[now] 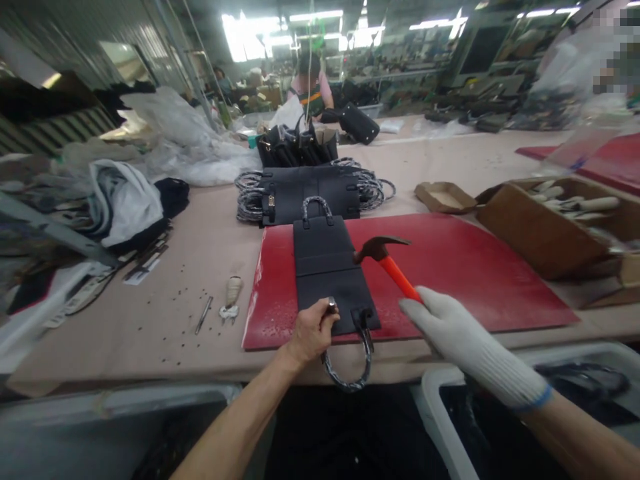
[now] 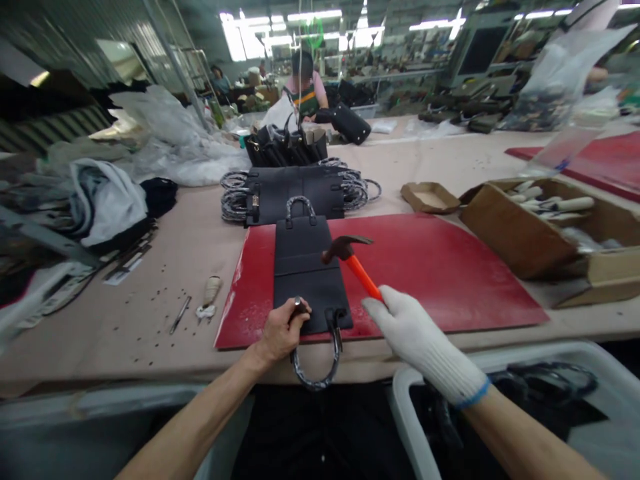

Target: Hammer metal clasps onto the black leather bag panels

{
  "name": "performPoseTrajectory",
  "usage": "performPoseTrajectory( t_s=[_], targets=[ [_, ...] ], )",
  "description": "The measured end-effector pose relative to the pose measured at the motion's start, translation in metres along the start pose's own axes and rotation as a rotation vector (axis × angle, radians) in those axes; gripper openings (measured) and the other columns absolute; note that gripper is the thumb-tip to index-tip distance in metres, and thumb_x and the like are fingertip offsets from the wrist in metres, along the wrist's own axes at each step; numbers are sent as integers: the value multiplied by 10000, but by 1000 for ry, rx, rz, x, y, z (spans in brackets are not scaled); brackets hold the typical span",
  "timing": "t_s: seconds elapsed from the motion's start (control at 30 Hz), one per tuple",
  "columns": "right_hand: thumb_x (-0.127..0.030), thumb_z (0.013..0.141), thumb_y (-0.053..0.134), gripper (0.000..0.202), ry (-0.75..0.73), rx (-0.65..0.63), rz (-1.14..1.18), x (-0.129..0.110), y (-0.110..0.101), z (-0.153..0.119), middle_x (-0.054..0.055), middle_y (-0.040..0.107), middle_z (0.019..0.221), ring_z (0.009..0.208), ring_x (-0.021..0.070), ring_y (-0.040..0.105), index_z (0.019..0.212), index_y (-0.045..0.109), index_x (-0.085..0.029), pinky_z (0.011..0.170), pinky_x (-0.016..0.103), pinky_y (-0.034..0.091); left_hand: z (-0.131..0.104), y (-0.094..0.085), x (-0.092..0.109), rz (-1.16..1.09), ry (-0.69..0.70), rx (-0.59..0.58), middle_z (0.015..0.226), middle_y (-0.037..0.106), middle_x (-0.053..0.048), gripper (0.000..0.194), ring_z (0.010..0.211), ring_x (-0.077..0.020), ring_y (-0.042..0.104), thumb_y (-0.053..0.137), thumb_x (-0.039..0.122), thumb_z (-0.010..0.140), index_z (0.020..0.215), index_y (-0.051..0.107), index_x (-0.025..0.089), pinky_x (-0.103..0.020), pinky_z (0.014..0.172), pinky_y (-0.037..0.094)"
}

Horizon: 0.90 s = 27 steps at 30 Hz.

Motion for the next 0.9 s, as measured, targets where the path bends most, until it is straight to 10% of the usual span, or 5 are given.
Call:
performPoseTrajectory(
  t_s=[0.37, 0.9],
  targets=[
    [-440, 794, 705, 276, 190, -147, -106, 14, 77, 65, 75, 670, 805, 748, 220, 630, 883, 613, -195, 596, 300, 348, -3, -10, 4, 21, 25, 4, 939, 754, -58, 98, 855, -172, 735, 613, 205, 965, 1029, 684, 189, -259, 766, 592],
    [-535, 845, 629, 330, 257, -171, -220, 16, 83, 65, 72, 659, 794, 715, 243, 634, 937, 598, -220, 559, 319, 314, -12, -12, 2, -44, -52, 115, 1010, 785, -36, 130, 957, -148, 766, 644, 130, 971, 1070, 694, 197, -241, 920, 613]
  ],
)
Point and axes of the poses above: each hand's wrist, its own z-axis towards the middle knuckle, its own y-axis out of the palm, x = y × z, the point moved 1 cm from there along z, towards the middle knuckle
